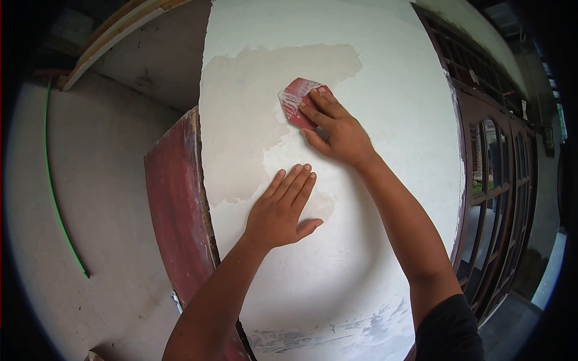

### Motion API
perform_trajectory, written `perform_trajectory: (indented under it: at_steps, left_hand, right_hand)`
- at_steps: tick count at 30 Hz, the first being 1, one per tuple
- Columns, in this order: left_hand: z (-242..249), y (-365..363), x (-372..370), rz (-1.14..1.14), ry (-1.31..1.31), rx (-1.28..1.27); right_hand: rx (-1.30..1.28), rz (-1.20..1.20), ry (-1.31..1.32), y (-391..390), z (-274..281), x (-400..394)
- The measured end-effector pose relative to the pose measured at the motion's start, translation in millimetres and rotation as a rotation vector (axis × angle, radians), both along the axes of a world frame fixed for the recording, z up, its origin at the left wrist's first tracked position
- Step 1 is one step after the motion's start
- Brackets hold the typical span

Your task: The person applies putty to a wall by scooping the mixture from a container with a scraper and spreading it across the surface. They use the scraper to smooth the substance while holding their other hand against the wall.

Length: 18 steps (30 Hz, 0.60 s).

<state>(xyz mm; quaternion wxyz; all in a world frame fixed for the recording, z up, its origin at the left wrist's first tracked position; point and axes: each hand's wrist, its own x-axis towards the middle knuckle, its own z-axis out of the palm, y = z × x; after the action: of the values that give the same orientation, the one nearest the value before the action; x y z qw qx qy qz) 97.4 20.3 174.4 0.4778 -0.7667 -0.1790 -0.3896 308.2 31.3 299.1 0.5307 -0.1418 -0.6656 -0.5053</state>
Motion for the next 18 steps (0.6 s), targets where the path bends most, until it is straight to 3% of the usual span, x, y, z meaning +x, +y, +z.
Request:
perform_trajectory:
  at_steps: [10, 18]
  left_hand:
    - [-1, -1, 1, 0.002, -0.020, 0.022]
    - [-1, 1, 2, 0.017, -0.030, 0.046]
  right_hand:
    - [-0.045, 0.017, 0.023, -4, -25, 13]
    - [-0.018, -0.023, 0.025, -1, -5, 3]
